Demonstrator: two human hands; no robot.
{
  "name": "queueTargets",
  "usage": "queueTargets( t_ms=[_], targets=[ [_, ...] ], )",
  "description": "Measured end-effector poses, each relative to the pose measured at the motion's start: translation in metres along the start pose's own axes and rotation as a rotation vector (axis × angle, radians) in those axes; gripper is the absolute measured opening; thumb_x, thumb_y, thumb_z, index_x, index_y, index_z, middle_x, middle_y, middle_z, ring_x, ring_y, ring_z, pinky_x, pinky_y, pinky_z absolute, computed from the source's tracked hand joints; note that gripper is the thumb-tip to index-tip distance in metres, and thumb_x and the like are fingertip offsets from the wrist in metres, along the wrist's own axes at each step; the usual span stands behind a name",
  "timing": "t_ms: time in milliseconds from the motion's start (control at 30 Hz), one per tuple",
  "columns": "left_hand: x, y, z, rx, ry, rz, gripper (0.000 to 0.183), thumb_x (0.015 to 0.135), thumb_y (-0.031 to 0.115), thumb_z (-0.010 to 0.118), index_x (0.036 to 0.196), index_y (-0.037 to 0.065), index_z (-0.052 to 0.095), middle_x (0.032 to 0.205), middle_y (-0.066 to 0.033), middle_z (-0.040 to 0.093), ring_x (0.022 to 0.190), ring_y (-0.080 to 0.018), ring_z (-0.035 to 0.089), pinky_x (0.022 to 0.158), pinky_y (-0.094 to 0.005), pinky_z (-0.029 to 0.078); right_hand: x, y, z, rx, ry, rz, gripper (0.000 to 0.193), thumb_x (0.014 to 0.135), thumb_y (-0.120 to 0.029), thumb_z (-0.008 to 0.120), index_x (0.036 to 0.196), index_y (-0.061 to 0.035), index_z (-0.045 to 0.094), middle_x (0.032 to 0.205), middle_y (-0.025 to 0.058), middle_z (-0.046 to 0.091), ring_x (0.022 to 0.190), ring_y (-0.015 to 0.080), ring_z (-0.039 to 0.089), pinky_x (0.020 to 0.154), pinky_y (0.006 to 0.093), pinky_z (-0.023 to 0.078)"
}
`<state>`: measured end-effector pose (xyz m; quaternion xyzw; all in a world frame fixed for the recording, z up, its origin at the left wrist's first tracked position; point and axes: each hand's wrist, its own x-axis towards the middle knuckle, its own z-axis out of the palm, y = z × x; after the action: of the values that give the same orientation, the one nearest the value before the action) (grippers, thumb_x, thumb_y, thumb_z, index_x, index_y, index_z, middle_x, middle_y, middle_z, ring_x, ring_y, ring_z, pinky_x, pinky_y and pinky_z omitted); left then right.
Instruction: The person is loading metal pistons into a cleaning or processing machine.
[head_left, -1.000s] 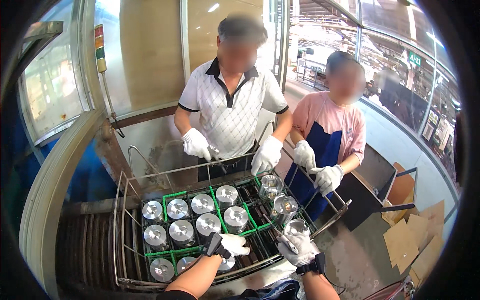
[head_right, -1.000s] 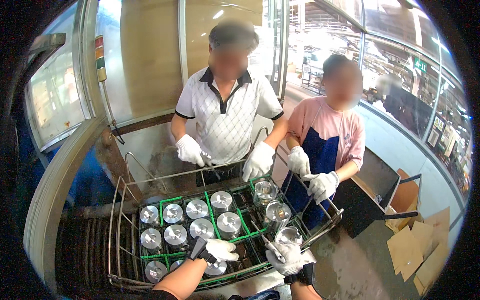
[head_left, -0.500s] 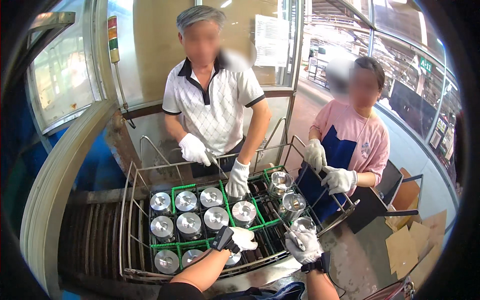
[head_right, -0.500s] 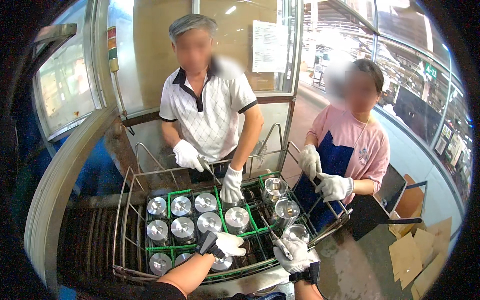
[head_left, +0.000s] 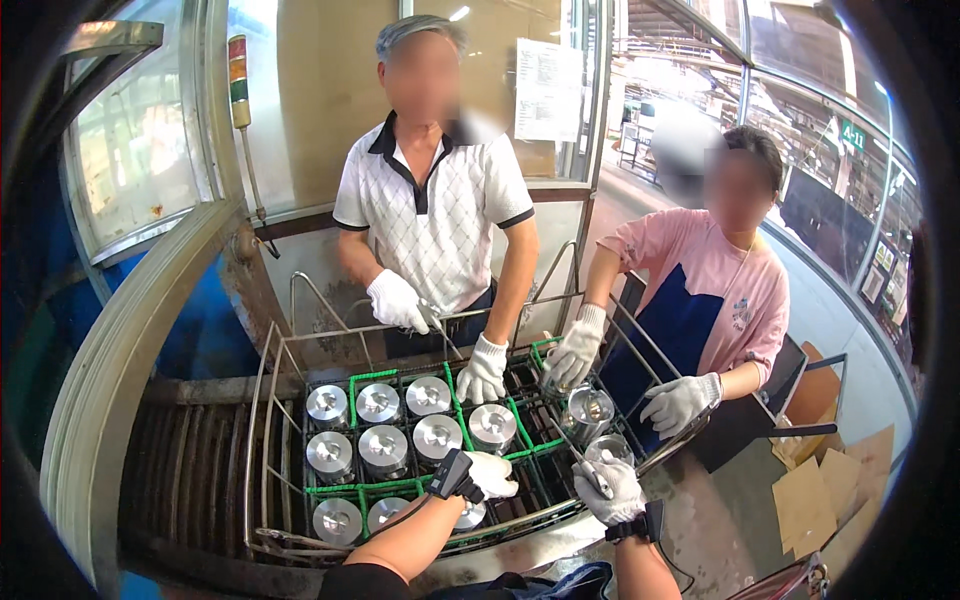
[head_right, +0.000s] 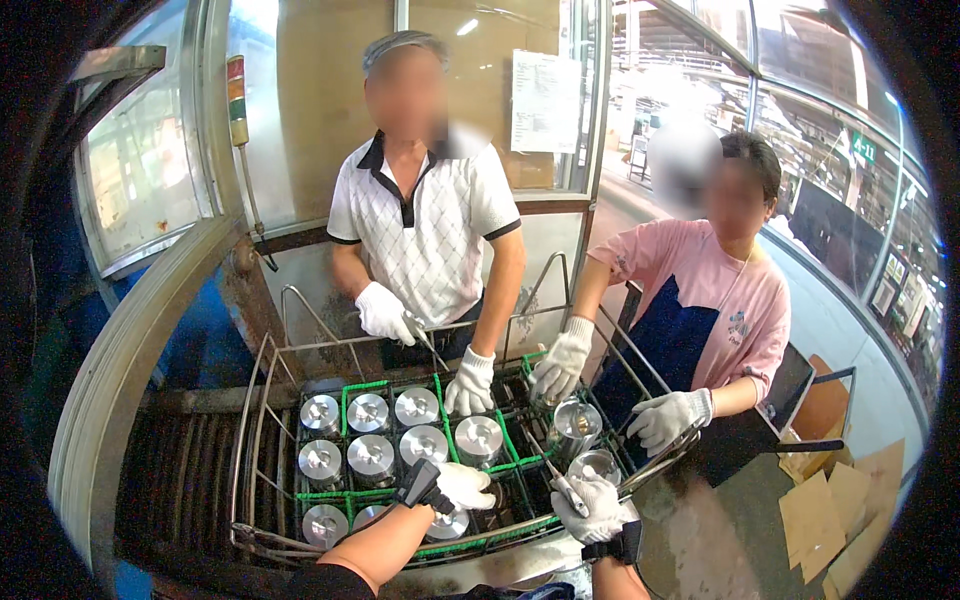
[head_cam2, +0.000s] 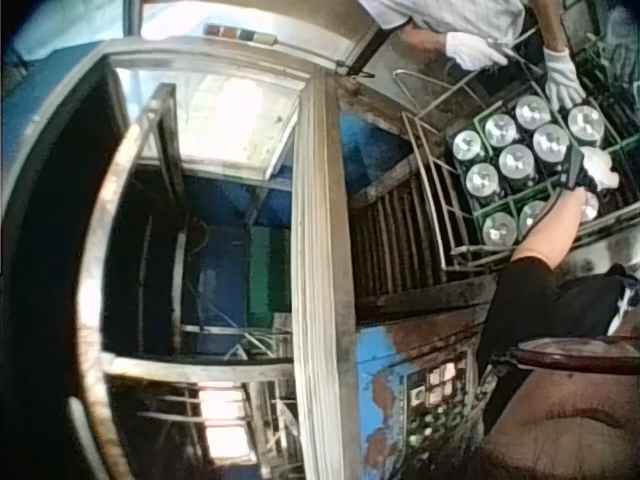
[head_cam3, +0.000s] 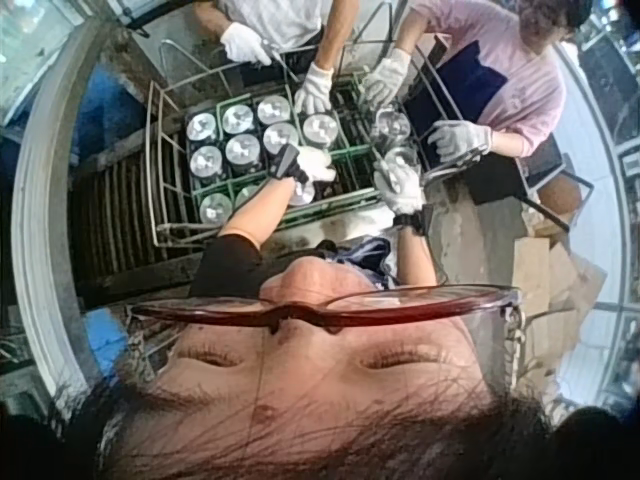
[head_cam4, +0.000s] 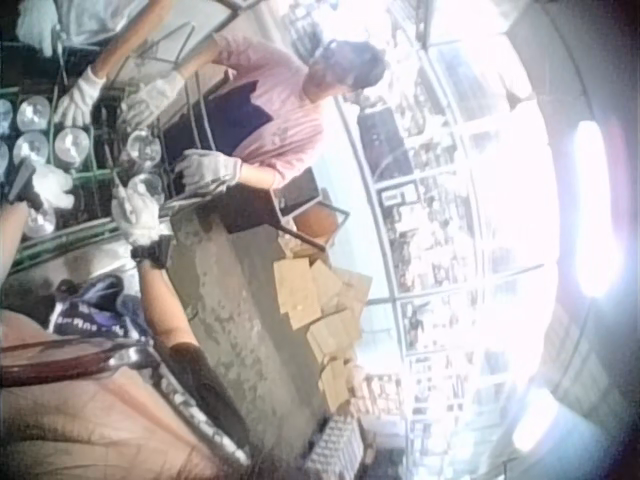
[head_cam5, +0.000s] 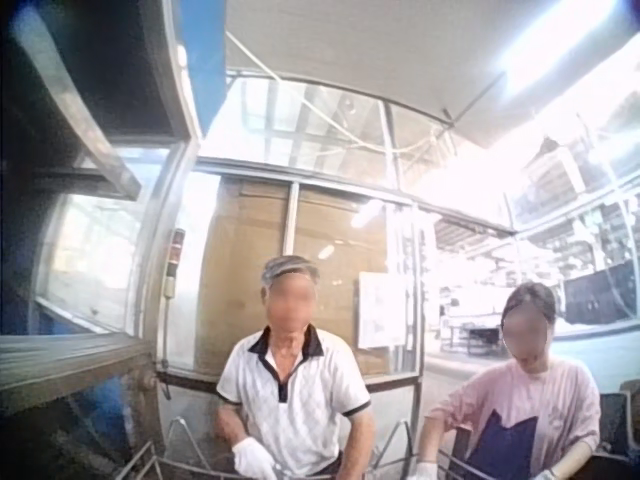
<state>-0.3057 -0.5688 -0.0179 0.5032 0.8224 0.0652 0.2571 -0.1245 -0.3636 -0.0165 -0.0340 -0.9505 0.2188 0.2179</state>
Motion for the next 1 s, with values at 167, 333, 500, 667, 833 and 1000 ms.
queueTargets(
  t_ms=[167, 333, 500, 667, 833, 1000],
  targets=[
    [0.000, -0.001, 0.003, -0.001, 0.053, -0.030, 0.054, 0.082, 0.050, 0.048, 0.094, 0.002, 0.069, 0.092, -0.0219, 0.068, 0.085, -0.0383, 0.066, 0.077, -0.0482, 0.051, 0.000, 0.003, 0.000, -0.012, -0.001, -0.084, 0.019, 0.080, -0.020, 0.066, 0.097, -0.0113, 0.069, 0.073, 0.0110, 0.066, 0.072, 0.0324, 0.065, 0.080, 0.0413, 0.052],
    [0.002, -0.004, 0.007, 0.011, 0.025, -0.045, 0.053, 0.079, 0.050, 0.048, 0.094, 0.004, 0.071, 0.096, -0.0205, 0.069, 0.088, -0.0373, 0.066, 0.076, -0.0486, 0.051, -0.001, 0.005, 0.000, -0.020, 0.013, -0.142, 0.020, 0.081, -0.021, 0.065, 0.099, -0.0114, 0.069, 0.074, 0.0105, 0.066, 0.073, 0.0322, 0.066, 0.081, 0.0414, 0.052],
    [-0.008, 0.003, 0.000, 0.048, 0.068, -0.018, 0.055, 0.080, 0.051, 0.047, 0.092, 0.003, 0.072, 0.093, -0.0219, 0.069, 0.086, -0.0381, 0.067, 0.077, -0.0490, 0.051, -0.003, -0.007, -0.007, 0.025, -0.068, 0.057, 0.019, 0.079, -0.021, 0.069, 0.096, -0.0134, 0.072, 0.086, 0.0102, 0.071, 0.086, 0.0318, 0.068, 0.092, 0.0430, 0.049],
    [-0.001, -0.011, 0.002, -0.001, 0.013, -0.025, 0.057, 0.079, 0.052, 0.047, 0.091, 0.001, 0.072, 0.094, -0.0232, 0.069, 0.087, -0.0393, 0.067, 0.080, -0.0482, 0.051, 0.001, -0.013, -0.015, 0.023, -0.102, 0.054, 0.022, 0.081, -0.024, 0.067, 0.099, -0.0127, 0.071, 0.088, 0.0119, 0.071, 0.088, 0.0342, 0.067, 0.086, 0.0438, 0.052],
    [-0.004, 0.001, -0.007, -0.025, -0.056, -0.122, 0.058, 0.084, 0.056, 0.048, 0.102, 0.004, 0.068, 0.101, -0.0202, 0.068, 0.095, -0.0368, 0.066, 0.084, -0.0465, 0.050, -0.001, -0.003, -0.012, 0.103, 0.054, -0.076, 0.023, 0.081, -0.023, 0.066, 0.101, -0.0125, 0.069, 0.081, 0.0119, 0.068, 0.077, 0.0339, 0.064, 0.074, 0.0434, 0.051],
    [0.015, -0.027, 0.013, 0.011, -0.108, -0.085, 0.063, 0.084, 0.061, 0.048, 0.097, 0.003, 0.069, 0.081, -0.0149, 0.070, 0.074, -0.0280, 0.068, 0.067, -0.0400, 0.052, -0.002, 0.006, -0.003, 0.056, 0.030, -0.096, 0.024, 0.080, -0.023, 0.066, 0.101, -0.0113, 0.068, 0.081, 0.0119, 0.068, 0.078, 0.0340, 0.064, 0.076, 0.0439, 0.051]
  ],
)
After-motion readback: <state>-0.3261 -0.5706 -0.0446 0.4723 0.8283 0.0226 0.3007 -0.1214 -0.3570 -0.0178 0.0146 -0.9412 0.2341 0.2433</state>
